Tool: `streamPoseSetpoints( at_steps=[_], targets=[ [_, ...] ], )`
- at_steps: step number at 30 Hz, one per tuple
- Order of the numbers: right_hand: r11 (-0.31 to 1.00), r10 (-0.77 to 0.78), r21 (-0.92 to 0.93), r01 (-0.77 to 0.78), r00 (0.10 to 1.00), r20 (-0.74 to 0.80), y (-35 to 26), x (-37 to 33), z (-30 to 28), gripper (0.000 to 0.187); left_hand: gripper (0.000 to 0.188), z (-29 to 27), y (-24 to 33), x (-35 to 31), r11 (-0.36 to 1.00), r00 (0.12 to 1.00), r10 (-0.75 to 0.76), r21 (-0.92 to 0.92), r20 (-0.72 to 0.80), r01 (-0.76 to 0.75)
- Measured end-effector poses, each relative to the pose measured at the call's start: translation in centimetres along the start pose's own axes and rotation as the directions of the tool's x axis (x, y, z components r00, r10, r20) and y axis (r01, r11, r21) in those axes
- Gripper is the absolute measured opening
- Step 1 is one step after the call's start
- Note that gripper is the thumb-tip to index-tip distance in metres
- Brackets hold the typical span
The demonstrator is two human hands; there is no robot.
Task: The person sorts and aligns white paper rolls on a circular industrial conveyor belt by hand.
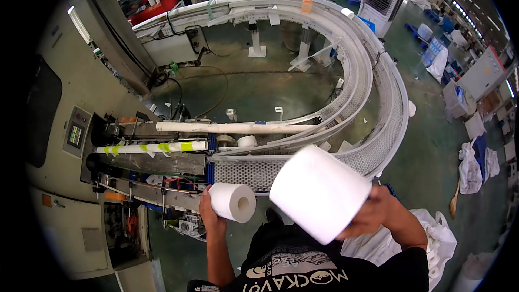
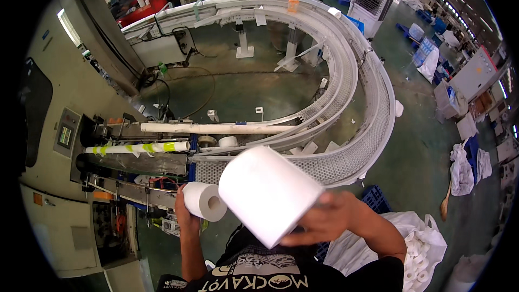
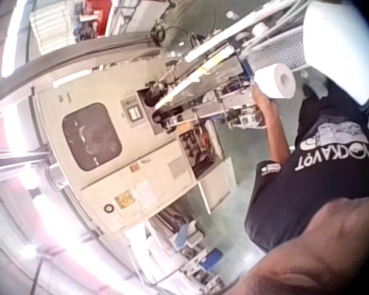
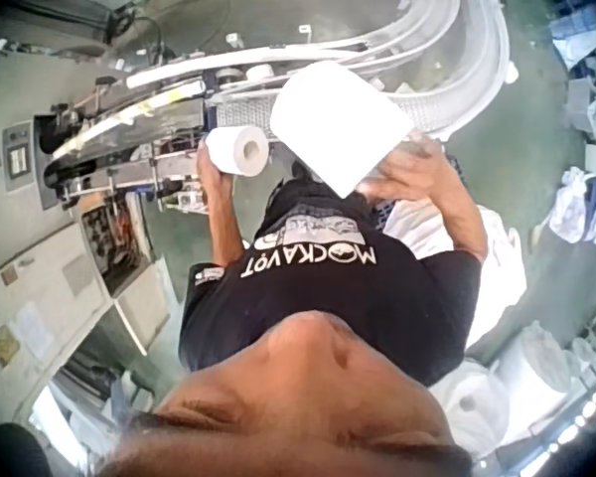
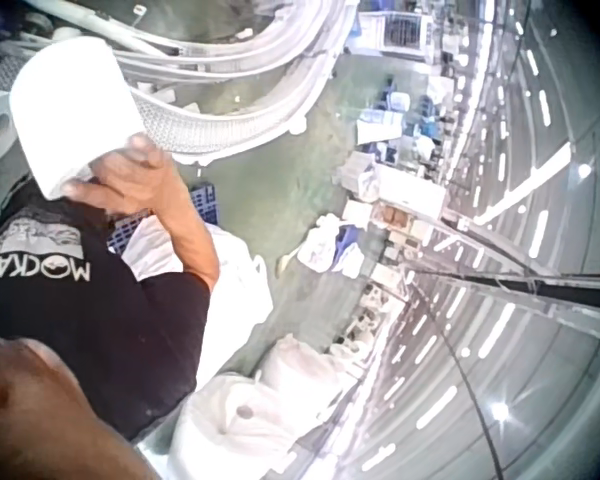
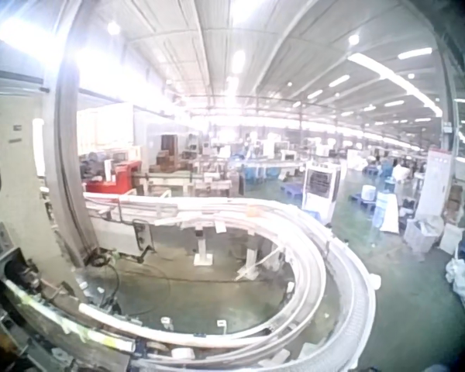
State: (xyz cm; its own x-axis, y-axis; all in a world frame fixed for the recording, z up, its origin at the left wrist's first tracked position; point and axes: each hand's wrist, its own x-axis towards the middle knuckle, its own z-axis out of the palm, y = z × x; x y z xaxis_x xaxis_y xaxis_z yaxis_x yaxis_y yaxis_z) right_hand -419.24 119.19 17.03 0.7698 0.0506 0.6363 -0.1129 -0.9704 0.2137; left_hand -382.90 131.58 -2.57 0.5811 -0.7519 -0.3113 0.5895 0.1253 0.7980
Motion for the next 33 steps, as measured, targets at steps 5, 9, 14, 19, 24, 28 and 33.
streamPoseSetpoints(
  at_steps=[5,9,14,19,24,28,33],
  targets=[
    [-0.057,0.935,0.902,-0.427,0.295,0.199,-0.6,1.7,3.8,0.083,0.043,1.8,-0.3,-0.5,0.998,0.999,-0.054,-0.044,-0.003,0.053],
    [-0.656,0.755,0.755,-0.012,0.001,0.656,0.2,-1.1,7.2,0.066,0.044,3.9,0.3,-0.9,0.987,0.992,-0.126,-0.104,-0.007,0.124],
    [-0.730,0.682,0.664,0.163,0.107,0.723,-1.0,-2.6,8.9,0.063,0.041,3.4,-0.4,-0.8,0.977,0.984,-0.173,-0.123,0.040,0.177],
    [-0.741,0.670,0.653,0.153,0.113,0.734,-2.0,-0.6,7.7,0.065,0.039,2.2,-1.0,-0.6,0.980,0.986,-0.154,-0.118,0.066,0.160],
    [-0.716,0.696,0.663,0.218,0.155,0.701,-3.0,2.0,5.4,0.070,0.040,2.0,-1.7,-1.2,0.976,0.981,-0.183,-0.108,0.059,0.189],
    [-0.707,0.702,0.653,0.272,0.166,0.692,-3.1,2.3,5.0,0.073,0.041,2.3,-1.9,-1.4,0.976,0.978,-0.194,-0.088,0.080,0.201],
    [-0.685,0.706,0.647,0.336,0.088,0.702,-3.5,1.2,5.8,0.069,0.041,2.5,-1.7,-1.8,0.975,0.977,-0.202,-0.081,0.061,0.207]
  ],
)
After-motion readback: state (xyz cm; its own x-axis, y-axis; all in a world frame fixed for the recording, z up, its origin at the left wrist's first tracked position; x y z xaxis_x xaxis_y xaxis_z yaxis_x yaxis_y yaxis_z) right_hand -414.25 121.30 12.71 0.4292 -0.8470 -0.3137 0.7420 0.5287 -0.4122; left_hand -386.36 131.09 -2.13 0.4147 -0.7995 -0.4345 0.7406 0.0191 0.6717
